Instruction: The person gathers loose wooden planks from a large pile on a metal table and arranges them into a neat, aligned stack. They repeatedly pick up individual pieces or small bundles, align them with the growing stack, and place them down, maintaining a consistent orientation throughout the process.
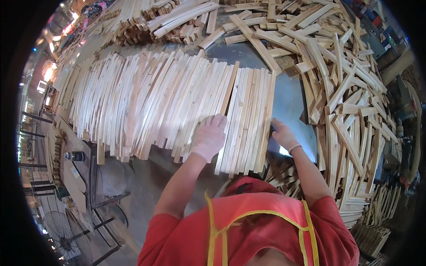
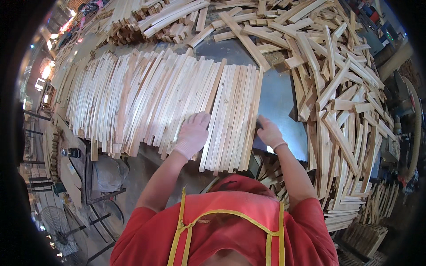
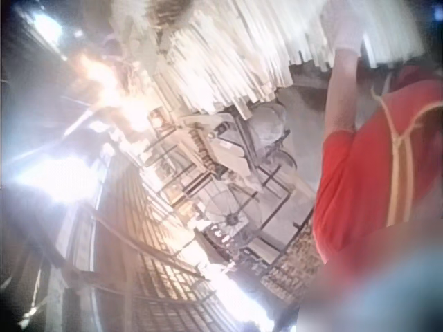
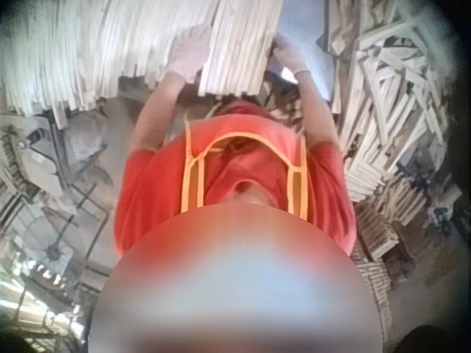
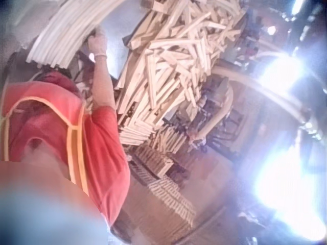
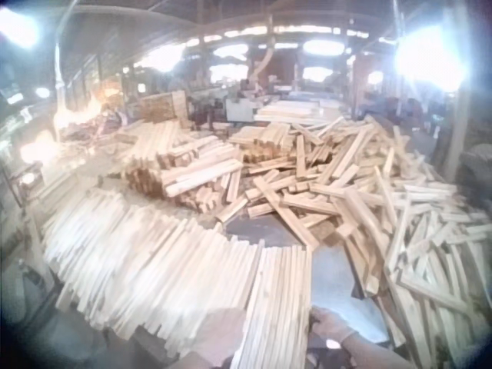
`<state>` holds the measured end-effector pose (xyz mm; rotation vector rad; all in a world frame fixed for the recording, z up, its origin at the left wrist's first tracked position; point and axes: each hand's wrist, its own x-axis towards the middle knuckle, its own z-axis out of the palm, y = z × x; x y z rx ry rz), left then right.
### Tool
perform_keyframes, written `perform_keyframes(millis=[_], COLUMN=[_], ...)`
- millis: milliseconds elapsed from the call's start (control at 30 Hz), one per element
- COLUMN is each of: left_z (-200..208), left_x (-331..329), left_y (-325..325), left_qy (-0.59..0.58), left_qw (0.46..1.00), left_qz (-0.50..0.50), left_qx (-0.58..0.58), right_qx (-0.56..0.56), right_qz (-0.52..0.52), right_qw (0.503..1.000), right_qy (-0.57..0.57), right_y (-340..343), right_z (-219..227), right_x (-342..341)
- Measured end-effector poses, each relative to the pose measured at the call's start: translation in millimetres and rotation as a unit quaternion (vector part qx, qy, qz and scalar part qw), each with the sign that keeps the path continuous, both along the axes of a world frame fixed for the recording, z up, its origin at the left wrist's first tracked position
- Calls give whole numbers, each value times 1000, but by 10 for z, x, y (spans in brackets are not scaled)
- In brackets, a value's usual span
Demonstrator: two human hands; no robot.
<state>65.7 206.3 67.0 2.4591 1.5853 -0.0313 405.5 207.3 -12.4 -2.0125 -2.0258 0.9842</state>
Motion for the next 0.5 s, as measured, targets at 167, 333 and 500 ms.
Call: perform_keyframes(millis=[167,333,500], left_z=[-708,-1033,-1329], left_x=[-832,-1045,-1028], left_y=[-977,-1263,-933], left_qy=[-226,-512,-735], left_qw=[932,575,283], left_qz=[234,632,615], left_qx=[162,87,20], right_qx=[-54,-91,-186], right_qz=[-201,-213,-203], right_qw=[894,820,889], right_qy=[398,523,365], right_y=[-40,-173,74], right_z=[119,185,134], right_x=[-243,-296,-106])
